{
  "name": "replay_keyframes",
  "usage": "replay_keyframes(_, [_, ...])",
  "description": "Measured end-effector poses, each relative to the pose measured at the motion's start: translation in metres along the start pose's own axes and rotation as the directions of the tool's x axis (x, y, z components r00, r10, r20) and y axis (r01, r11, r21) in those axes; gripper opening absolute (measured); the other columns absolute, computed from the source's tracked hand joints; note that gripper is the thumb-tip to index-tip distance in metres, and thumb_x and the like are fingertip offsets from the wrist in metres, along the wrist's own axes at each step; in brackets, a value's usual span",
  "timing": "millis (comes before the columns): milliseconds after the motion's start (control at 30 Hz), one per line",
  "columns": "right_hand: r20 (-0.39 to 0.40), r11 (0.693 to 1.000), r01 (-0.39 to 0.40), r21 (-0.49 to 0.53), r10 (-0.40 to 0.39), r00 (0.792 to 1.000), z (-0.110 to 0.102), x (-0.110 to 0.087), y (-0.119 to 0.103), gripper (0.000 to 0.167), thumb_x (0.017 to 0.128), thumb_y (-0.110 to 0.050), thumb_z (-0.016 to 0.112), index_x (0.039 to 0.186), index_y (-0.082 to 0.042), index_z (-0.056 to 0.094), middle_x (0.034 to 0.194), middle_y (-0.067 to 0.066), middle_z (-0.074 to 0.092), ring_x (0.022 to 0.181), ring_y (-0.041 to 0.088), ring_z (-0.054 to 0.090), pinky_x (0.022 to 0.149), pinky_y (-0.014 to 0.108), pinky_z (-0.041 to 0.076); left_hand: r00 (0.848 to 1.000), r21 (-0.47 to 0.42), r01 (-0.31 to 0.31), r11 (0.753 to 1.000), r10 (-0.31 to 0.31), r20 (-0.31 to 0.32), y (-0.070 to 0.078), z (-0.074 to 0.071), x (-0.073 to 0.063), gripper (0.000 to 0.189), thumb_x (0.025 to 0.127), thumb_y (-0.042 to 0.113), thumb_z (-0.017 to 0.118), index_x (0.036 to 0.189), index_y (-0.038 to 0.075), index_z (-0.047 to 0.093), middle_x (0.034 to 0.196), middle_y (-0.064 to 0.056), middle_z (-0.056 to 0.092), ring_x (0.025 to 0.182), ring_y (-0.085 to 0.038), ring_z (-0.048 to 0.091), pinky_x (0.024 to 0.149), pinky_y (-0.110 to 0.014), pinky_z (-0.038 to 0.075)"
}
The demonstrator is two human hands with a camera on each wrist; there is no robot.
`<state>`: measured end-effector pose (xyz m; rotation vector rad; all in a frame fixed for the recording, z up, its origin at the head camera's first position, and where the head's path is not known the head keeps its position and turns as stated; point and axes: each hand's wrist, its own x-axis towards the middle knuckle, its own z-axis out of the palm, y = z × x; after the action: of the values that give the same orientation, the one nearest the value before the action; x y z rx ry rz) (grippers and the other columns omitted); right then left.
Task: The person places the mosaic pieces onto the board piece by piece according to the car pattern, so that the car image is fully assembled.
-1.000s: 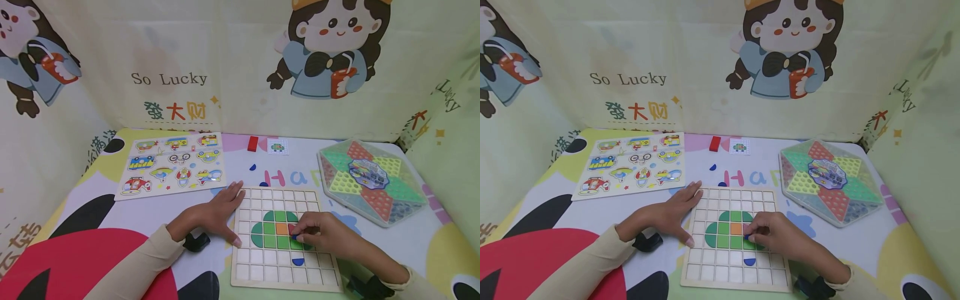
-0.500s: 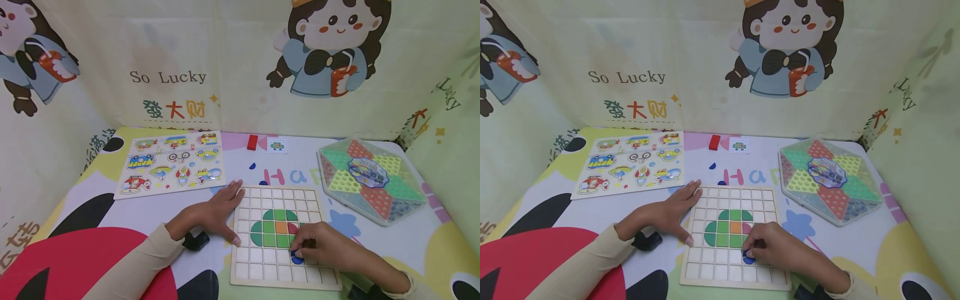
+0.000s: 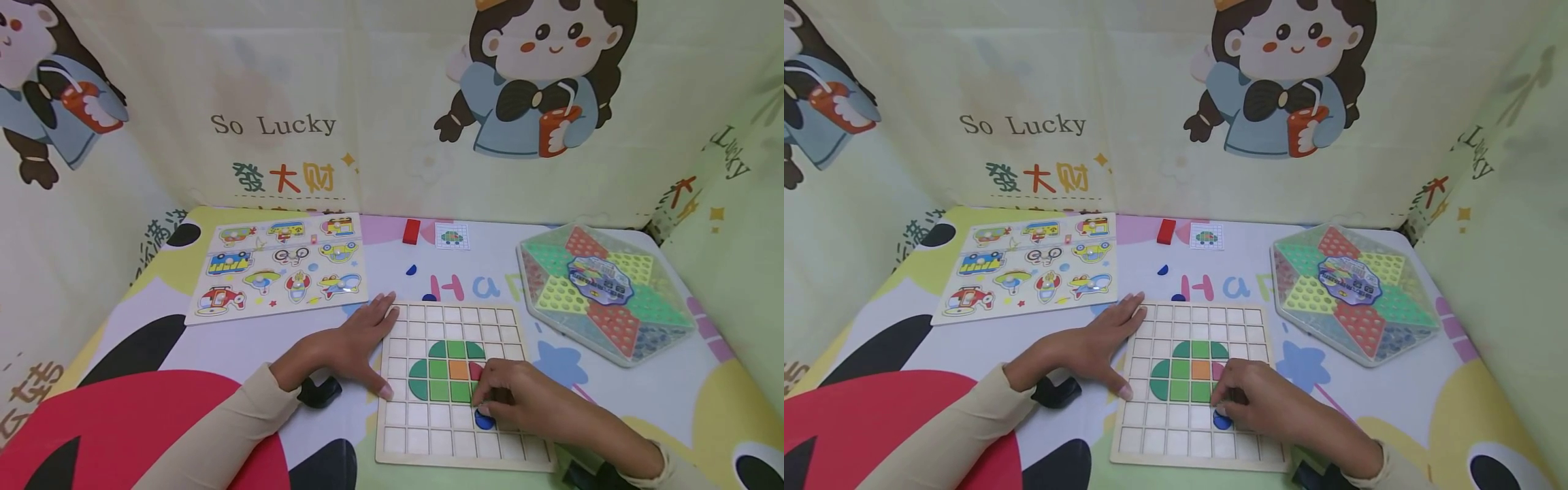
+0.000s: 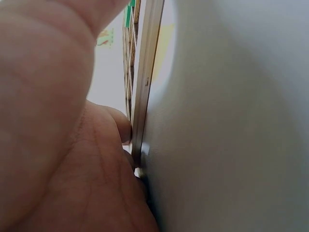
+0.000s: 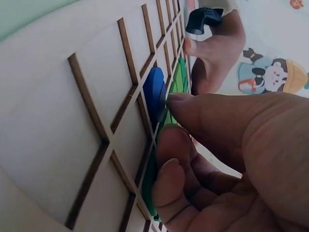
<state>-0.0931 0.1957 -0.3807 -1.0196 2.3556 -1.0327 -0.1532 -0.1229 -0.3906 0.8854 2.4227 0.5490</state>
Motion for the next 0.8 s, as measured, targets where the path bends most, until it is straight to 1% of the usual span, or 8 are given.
replay_keyframes(167, [0.037,1.000,-0.018,-0.001,0.018,0.999,-0.002,0.000,-0.002,0.017,0.090,-0.005,0.069,0.090,-0.022,0.074,0.090,-0.016,0.060,0.082,0.002,0.054,0.068,0.023,0.050,1.000,0.000,-0.002,1.000,0.002,0.000,0.001,0.000,0.000,0.123,0.069,0.060,0.079,0.156,0.007,0.011,0.162,-0.006,-0.010,0.146,-0.024,-0.014,0.117,-0.043,-0.001])
replay_keyframes(267, [0.039,1.000,-0.016,0.008,0.016,0.999,-0.003,0.000,-0.003,0.017,0.091,-0.006,0.068,0.091,-0.021,0.074,0.090,-0.016,0.061,0.081,0.003,0.055,0.068,0.023,0.051,1.000,0.003,-0.009,1.000,0.009,-0.001,0.000,0.000,0.000,0.123,0.069,0.059,0.079,0.156,0.006,0.011,0.162,-0.007,-0.010,0.146,-0.024,-0.014,0.117,-0.044,-0.001])
replay_keyframes(433, [-0.006,0.999,-0.003,0.034,0.003,1.000,-0.007,0.005,-0.004,0.015,0.093,-0.007,0.066,0.093,-0.020,0.073,0.089,-0.015,0.062,0.079,0.004,0.055,0.066,0.023,0.051,1.000,0.007,-0.008,1.000,0.008,0.001,0.000,0.001,0.001,0.123,0.069,0.060,0.079,0.156,0.006,0.011,0.162,-0.007,-0.010,0.146,-0.024,-0.014,0.117,-0.043,-0.002])
replay_keyframes(567, [-0.054,0.999,0.014,0.041,-0.012,0.998,-0.010,0.015,-0.003,0.014,0.093,-0.006,0.066,0.094,-0.017,0.073,0.089,-0.013,0.064,0.076,0.005,0.056,0.064,0.024,0.052,1.000,0.010,-0.005,1.000,0.005,0.003,0.000,0.001,0.001,0.123,0.069,0.060,0.079,0.156,0.006,0.011,0.162,-0.006,-0.010,0.146,-0.024,-0.014,0.117,-0.043,-0.002])
replay_keyframes(667, [-0.066,0.999,0.003,0.041,0.000,0.998,-0.012,0.024,-0.001,0.009,0.093,-0.009,0.067,0.095,-0.015,0.073,0.089,-0.011,0.066,0.074,0.006,0.057,0.062,0.024,0.052,1.000,0.007,-0.004,1.000,0.004,0.000,-0.001,0.002,0.001,0.123,0.069,0.060,0.079,0.156,0.007,0.011,0.162,-0.006,-0.010,0.146,-0.024,-0.014,0.117,-0.043,-0.001])
replay_keyframes(800, [-0.087,0.999,-0.048,-0.007,0.047,0.995,-0.018,0.038,0.004,0.006,0.092,-0.012,0.068,0.096,-0.013,0.073,0.089,-0.010,0.066,0.073,0.007,0.055,0.062,0.023,0.050,1.000,0.007,-0.005,1.000,0.005,-0.004,-0.002,0.002,0.001,0.124,0.069,0.061,0.079,0.156,0.007,0.010,0.162,-0.005,-0.011,0.146,-0.023,-0.014,0.117,-0.043,-0.001])
